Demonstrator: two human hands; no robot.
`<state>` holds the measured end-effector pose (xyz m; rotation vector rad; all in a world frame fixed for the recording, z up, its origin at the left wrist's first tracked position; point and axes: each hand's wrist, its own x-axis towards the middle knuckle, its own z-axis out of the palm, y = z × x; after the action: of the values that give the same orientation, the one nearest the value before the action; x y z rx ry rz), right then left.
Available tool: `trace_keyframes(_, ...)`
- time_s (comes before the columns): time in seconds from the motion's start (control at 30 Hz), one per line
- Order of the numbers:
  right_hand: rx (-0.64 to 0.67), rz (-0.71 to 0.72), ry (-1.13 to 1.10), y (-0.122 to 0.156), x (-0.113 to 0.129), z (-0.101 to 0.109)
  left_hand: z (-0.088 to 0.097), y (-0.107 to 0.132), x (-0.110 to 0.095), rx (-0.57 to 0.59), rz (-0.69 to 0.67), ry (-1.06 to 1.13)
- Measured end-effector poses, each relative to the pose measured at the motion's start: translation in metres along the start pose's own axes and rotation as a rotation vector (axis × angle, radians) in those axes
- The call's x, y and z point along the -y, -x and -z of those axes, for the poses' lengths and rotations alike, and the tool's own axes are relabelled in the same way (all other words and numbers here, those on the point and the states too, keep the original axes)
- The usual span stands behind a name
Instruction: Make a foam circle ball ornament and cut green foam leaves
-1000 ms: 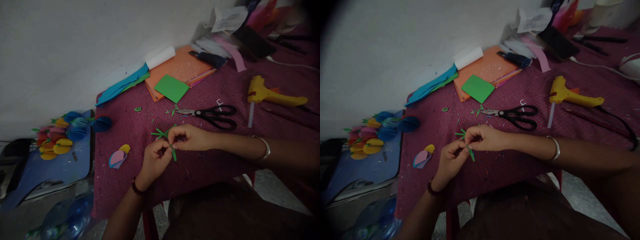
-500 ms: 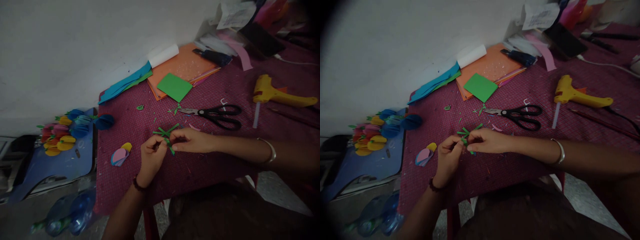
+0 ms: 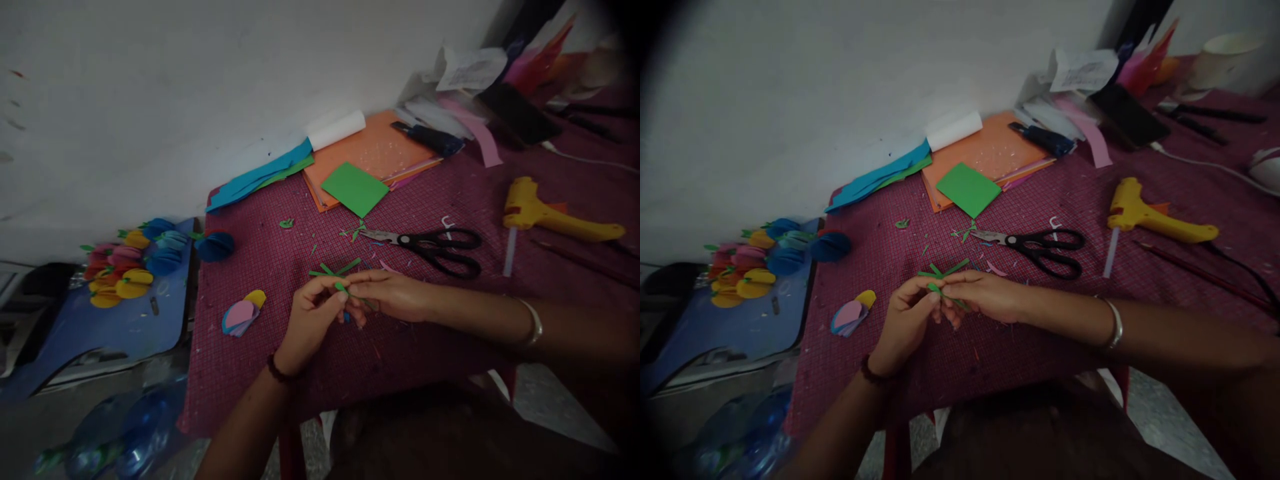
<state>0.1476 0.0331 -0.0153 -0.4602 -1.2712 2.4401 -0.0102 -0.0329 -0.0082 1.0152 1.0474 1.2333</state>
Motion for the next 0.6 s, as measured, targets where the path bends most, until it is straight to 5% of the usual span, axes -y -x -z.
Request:
trace_keyframes(0.27,0.040,-0.009,-0.136,0.0005,0.0000,-0.0012,-0.0001,-0.0001,-0.0015,0.006,0.023,0.029)
trace_keyframes(0.6,0.030,0.016,-0.019,0.0023,-0.0023,-0.0009,-0.0017,0.0008,-0.0035,0.019,-0.004,0.048)
